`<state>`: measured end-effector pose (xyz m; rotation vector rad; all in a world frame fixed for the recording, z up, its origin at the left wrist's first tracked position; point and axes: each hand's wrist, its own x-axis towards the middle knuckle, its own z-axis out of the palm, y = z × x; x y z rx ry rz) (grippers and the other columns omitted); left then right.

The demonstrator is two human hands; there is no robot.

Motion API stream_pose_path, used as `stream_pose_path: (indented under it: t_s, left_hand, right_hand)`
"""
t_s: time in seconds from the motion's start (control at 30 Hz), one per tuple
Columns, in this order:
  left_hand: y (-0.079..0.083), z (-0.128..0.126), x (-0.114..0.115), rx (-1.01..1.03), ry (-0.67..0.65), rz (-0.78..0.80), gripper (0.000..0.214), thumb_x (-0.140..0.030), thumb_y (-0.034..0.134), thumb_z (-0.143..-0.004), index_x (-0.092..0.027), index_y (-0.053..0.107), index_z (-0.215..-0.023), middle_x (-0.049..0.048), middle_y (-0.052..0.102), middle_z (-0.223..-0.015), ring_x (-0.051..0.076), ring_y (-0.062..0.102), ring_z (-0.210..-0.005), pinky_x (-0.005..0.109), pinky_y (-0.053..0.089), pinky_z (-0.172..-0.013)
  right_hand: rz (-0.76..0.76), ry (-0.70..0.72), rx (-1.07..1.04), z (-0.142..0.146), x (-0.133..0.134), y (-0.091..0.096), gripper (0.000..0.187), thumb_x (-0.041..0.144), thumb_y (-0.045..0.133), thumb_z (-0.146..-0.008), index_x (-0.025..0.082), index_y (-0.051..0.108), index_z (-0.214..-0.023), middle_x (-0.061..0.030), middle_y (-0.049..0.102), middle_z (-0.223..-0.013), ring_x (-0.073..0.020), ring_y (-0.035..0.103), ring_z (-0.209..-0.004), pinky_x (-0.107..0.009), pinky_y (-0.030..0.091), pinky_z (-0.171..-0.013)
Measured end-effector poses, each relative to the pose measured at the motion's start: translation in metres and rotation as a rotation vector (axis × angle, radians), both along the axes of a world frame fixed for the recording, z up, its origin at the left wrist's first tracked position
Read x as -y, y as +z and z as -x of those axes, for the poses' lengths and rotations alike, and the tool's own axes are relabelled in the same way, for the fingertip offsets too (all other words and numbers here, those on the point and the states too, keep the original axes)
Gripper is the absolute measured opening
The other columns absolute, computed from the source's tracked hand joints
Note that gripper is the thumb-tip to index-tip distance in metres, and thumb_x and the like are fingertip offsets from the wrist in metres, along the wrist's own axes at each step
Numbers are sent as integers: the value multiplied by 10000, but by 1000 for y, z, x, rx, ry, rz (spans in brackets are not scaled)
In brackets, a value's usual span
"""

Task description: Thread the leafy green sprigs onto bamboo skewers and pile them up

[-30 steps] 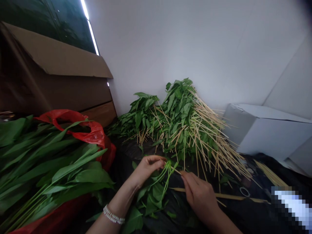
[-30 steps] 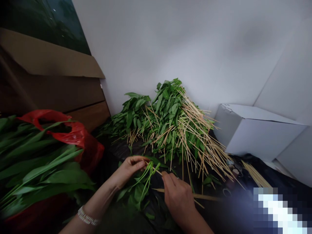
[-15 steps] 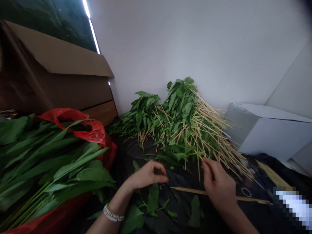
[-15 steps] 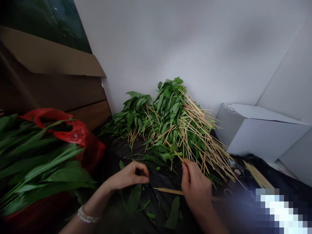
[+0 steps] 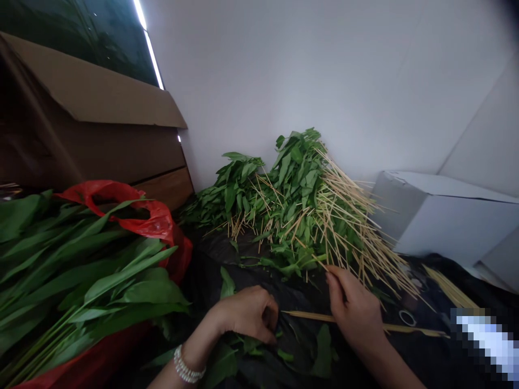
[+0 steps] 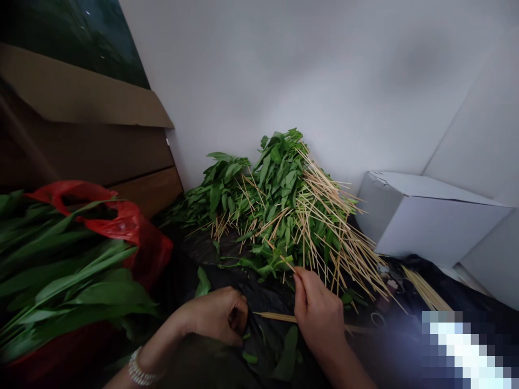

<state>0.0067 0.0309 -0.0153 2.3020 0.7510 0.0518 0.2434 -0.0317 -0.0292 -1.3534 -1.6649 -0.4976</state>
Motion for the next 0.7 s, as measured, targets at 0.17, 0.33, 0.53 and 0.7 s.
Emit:
stream_pose_path:
  t_s: [0.17,0.33,0.53,0.7]
  left_hand:
    - [4,3,-2,128,51,76,85,-138,664,-644,-164,712,-709,-33,623,-634,101,545,-572,173,373,-519]
    - [14,9,-9,284,213,254,107,-185,591,-730,-126,678,-750,-27,604,-623,85,493,-556,172,369,-527]
    - [18,4,-19,612,385,417,210,-337,663,-783,-129,642,-798,42,703,-748,108,558,-633,205,421,-615]
    - [10,2,-27,908,684,551,364,-408,819,-653,-132,699,-858,44,722,-750,110,616,-648,195,440,-619]
  right_hand:
    - [6,12,-1,0,1,0,181,235,438,-975,180,608,-1009,-21,705,-852,-130,688,-728,-232,483,-701]
    - [16,40,-5,1,1,-1,172,219,445,-969,179,607,-1010,-26,701,-871,-129,687,-741,-227,479,-699]
    - [39,97,2,6,2,-6,177,196,442,-968,166,602,-1036,-40,697,-871,-139,683,-733,-240,479,-708]
    - [34,171,47,11,4,-6,189,173,432,-970,150,600,-1053,-49,685,-844,-142,673,-706,-243,479,-693]
